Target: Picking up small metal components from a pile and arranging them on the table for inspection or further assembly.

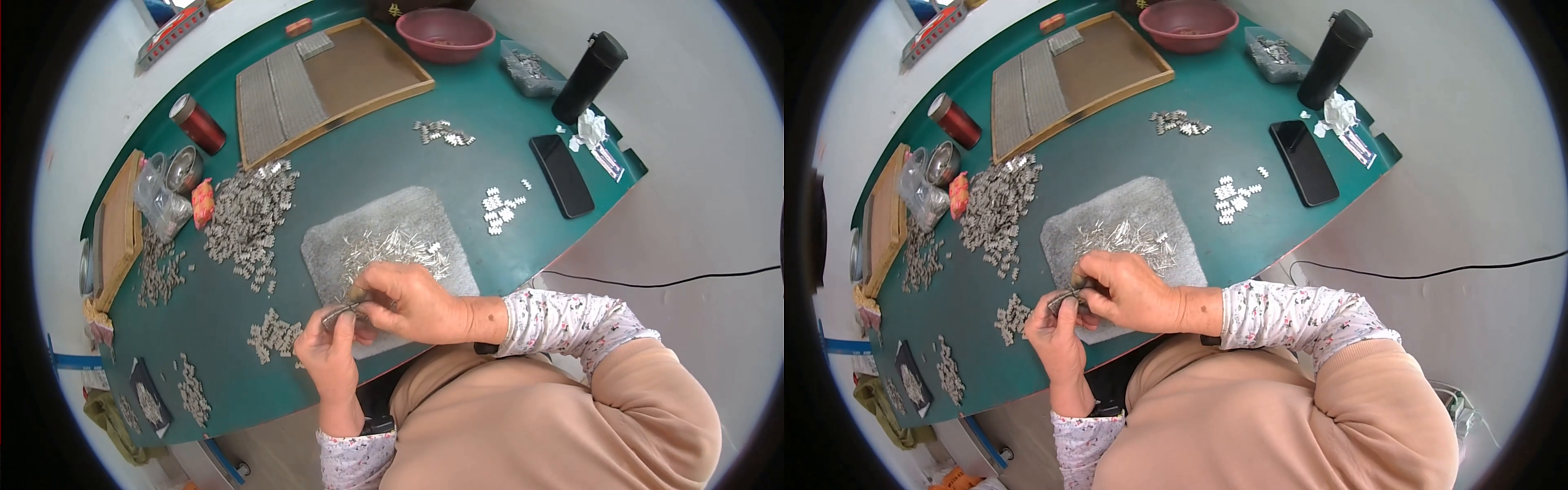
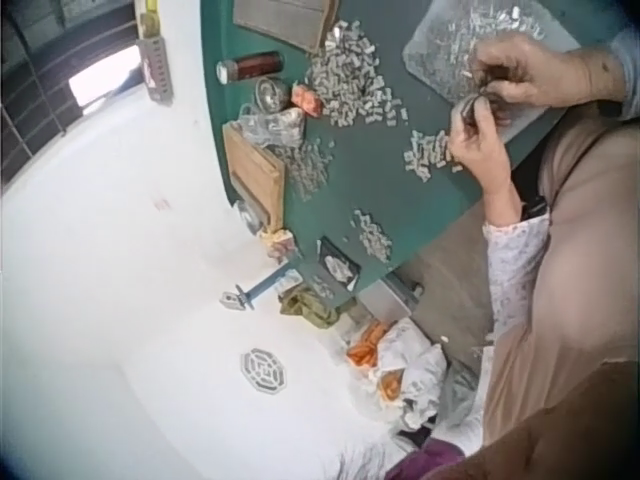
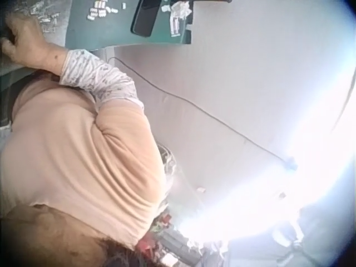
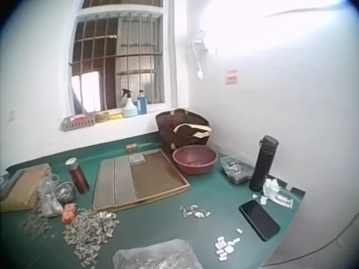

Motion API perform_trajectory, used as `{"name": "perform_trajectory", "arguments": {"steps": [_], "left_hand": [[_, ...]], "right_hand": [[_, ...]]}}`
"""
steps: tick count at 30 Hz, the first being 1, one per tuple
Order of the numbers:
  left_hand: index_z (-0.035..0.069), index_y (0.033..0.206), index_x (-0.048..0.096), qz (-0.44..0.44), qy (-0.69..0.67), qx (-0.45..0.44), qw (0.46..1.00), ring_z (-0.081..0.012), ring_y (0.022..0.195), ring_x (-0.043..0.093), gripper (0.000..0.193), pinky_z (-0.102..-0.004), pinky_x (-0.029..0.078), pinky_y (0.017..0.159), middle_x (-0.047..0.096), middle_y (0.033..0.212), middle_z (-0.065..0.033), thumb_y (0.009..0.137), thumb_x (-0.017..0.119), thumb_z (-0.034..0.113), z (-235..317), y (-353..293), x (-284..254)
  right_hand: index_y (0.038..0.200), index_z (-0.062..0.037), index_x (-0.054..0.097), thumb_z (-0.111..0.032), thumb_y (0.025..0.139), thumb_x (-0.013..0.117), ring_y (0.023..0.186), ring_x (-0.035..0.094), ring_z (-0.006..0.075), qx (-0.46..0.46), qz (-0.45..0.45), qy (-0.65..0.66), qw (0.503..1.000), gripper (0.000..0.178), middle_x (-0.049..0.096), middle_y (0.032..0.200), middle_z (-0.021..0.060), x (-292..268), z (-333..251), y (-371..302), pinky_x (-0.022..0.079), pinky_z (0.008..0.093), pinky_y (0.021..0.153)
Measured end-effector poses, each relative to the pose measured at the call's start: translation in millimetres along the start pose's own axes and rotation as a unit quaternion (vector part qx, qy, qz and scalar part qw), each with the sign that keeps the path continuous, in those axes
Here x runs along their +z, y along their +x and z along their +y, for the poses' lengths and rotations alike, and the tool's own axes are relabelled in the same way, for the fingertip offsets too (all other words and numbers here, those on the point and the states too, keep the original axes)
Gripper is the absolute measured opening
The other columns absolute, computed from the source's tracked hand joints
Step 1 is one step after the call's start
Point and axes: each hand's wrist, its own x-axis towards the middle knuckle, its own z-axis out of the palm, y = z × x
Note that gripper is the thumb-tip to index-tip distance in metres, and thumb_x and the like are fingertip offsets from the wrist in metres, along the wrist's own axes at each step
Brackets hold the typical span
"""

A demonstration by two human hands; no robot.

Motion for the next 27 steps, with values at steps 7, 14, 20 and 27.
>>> {"name": "perform_trajectory", "arguments": {"steps": [7,14,20,27], "left_hand": [[-0.007,0.092,0.062,-0.023,-0.014,-0.016,1.0,-0.015,0.055,0.061,0.009,-0.0263,0.051,0.052,0.064,0.071,-0.0106,0.088,0.059,0.0,-2,3,15],[-0.007,0.088,0.064,-0.076,0.009,-0.031,0.997,-0.0166,0.057,0.063,0.008,-0.0272,0.052,0.053,0.065,0.071,-0.0112,0.088,0.061,0.001,7,9,19],[-0.009,0.092,0.065,-0.073,-0.008,-0.074,0.995,-0.0216,0.059,0.067,0.012,-0.0292,0.055,0.055,0.066,0.072,-0.015,0.086,0.062,0.002,6,14,16],[-0.008,0.094,0.062,-0.058,-0.047,-0.102,0.992,-0.0244,0.06,0.067,0.011,-0.0305,0.056,0.055,0.066,0.074,-0.0168,0.089,0.058,0.002,5,12,18]], "right_hand": [[0.092,-0.0011,0.059,0.0,0.077,0.062,0.068,0.063,0.0236,0.01,0.014,0.0,1.0,0.016,0.06,0.081,0.0112,-10,5,-12,0.052,0.033,0.059],[0.089,-0.0017,0.062,-0.004,0.076,0.066,0.072,0.063,0.0309,-0.011,0.004,0.02,1.0,0.014,0.061,0.082,0.0132,-23,13,-13,0.052,0.038,0.063],[0.085,-0.0022,0.067,-0.008,0.078,0.065,0.085,0.063,0.0339,-0.024,-0.009,-0.293,0.956,0.01,0.063,0.088,0.014,-68,35,41,0.05,0.0423,0.072],[0.082,-0.0003,0.064,-0.007,0.073,0.062,0.086,0.062,0.0308,-0.053,-0.109,-0.461,0.879,0.012,0.062,0.086,0.0143,-53,53,63,0.051,0.04,0.074]]}}
